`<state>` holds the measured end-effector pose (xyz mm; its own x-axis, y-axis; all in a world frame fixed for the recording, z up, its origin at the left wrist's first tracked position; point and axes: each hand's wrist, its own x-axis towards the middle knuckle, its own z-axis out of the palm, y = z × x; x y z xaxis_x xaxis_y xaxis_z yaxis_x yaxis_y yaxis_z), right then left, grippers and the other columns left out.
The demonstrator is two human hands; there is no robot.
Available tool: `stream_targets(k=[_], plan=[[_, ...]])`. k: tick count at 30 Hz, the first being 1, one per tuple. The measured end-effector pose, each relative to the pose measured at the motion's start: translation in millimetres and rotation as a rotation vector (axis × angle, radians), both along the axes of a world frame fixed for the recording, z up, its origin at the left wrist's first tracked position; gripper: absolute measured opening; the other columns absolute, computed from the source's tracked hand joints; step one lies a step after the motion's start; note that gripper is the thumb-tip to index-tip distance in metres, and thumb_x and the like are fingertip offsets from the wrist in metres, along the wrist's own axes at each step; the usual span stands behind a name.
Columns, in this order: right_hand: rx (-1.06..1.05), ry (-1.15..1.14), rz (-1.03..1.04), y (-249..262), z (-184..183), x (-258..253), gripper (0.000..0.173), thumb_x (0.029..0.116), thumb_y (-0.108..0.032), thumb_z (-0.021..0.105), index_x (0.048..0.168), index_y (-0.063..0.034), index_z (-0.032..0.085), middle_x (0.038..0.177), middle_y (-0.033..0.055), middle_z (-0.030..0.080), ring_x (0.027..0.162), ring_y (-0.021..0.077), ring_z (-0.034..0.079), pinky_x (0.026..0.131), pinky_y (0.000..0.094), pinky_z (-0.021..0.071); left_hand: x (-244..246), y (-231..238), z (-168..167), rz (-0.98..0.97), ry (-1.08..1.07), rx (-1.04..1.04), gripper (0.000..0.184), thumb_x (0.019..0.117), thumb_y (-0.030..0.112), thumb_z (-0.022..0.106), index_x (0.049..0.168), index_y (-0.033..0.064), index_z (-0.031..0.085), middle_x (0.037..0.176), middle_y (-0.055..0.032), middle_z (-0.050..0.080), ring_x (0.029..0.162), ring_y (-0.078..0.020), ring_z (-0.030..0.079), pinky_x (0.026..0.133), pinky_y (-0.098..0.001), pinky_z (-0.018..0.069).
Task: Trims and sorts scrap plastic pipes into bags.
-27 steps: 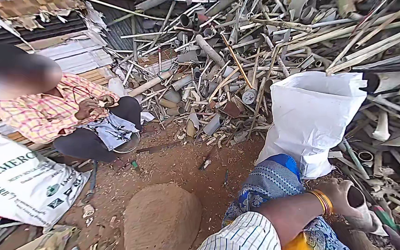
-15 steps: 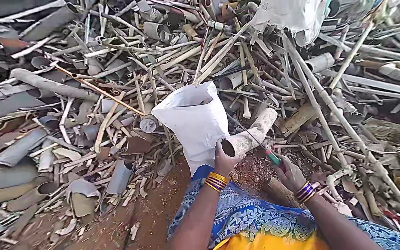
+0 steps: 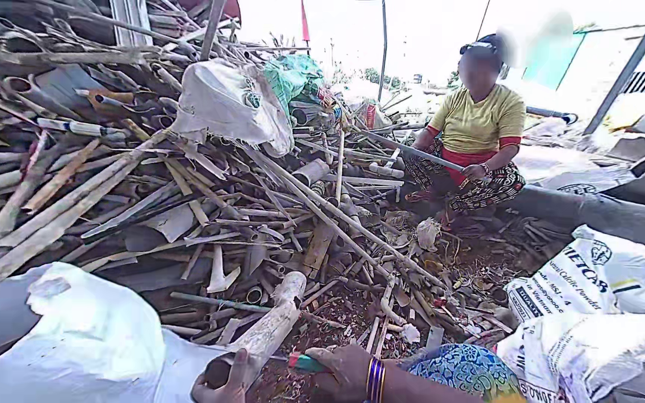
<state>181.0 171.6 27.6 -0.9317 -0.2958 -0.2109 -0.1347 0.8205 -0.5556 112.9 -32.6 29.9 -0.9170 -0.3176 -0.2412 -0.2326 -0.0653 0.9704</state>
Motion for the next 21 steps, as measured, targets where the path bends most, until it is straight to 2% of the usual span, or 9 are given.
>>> stream_targets(k=[2,3,5,6,8,11,16,21], plan=[[-0.024,-0.041,-0.023,1,9,14,0.054,0.1098,-0.03,0.046,0.161,-0.016,0.034,0.113,0.0288,0.069,0.104,0.0478,0.069,0.09,0.0667,0.0515,4,10,13,-0.03,-0.011,-0.087,0.088,0.0961,0.029,0.074,0.159,0.003,0.018,0.147,-0.0275,0.044,0.12,-0.0331,0.059,0.088,-0.0506,0.0561],[-0.039,-0.062,-0.047,2,9,21,0.055,0.1101,-0.03,0.046,0.161,-0.0152,0.034,0.113,0.0295,0.069,0.104,0.0484,0.069,0.09,0.0669,0.0514,3,11,11,-0.059,0.002,-0.139,0.092,0.0923,0.029,0.078,0.158,0.0011,0.02,0.147,-0.0283,0.045,0.124,-0.0351,0.059,0.092,-0.0528,0.0563],[-0.05,-0.099,-0.088,8,1,29,0.056,0.1098,-0.029,0.046,0.162,-0.0147,0.032,0.115,0.0298,0.069,0.106,0.0489,0.069,0.091,0.0675,0.0511,-2,10,-1,-0.142,0.043,-0.309,0.1,0.0854,0.035,0.083,0.156,-0.0051,0.024,0.149,-0.0342,0.042,0.133,-0.0412,0.052,0.103,-0.0542,0.0495],[-0.055,-0.135,-0.098,11,-2,30,0.056,0.1099,-0.028,0.046,0.162,-0.0152,0.031,0.118,0.0295,0.068,0.109,0.0484,0.067,0.094,0.0673,0.05,-4,11,-5,-0.174,0.063,-0.366,0.102,0.0833,0.036,0.084,0.155,-0.0082,0.026,0.149,-0.0392,0.04,0.136,-0.0465,0.047,0.109,-0.056,0.0427],[-0.074,-0.165,-0.116,15,-4,31,0.055,0.1097,-0.027,0.047,0.162,-0.0153,0.032,0.121,0.029,0.068,0.112,0.0475,0.067,0.096,0.0668,0.0494,-7,13,-7,-0.242,0.021,-0.443,0.104,0.0821,0.04,0.085,0.155,-0.0081,0.028,0.149,-0.0408,0.039,0.139,-0.0496,0.043,0.114,-0.0565,0.0366],[-0.076,-0.19,-0.11,19,-8,29,0.055,0.1096,-0.029,0.046,0.161,-0.0132,0.033,0.121,0.0295,0.068,0.113,0.0474,0.067,0.097,0.0664,0.0492,-13,13,-17,-0.335,-0.087,-0.516,0.105,0.0821,0.046,0.085,0.155,-0.0055,0.031,0.149,-0.0393,0.041,0.14,-0.0501,0.043,0.115,-0.0583,0.0357],[-0.013,-0.269,-0.082,23,-10,24,0.057,0.1099,-0.033,0.047,0.16,-0.0079,0.033,0.126,0.0306,0.065,0.117,0.0478,0.065,0.098,0.067,0.0479,-19,17,-32,-0.505,-0.209,-0.639,0.103,0.085,0.057,0.078,0.153,-0.0077,0.035,0.148,-0.0386,0.043,0.14,-0.0492,0.044,0.115,-0.0593,0.0363],[0.01,-0.285,-0.057,19,-16,19,0.06,0.1102,-0.034,0.046,0.161,-0.0058,0.028,0.125,0.032,0.064,0.117,0.0483,0.064,0.1,0.0651,0.0477,-23,21,-46,-0.528,-0.244,-0.7,0.106,0.0832,0.059,0.079,0.15,-0.0116,0.036,0.145,-0.0378,0.048,0.138,-0.0468,0.048,0.116,-0.0568,0.0375]])
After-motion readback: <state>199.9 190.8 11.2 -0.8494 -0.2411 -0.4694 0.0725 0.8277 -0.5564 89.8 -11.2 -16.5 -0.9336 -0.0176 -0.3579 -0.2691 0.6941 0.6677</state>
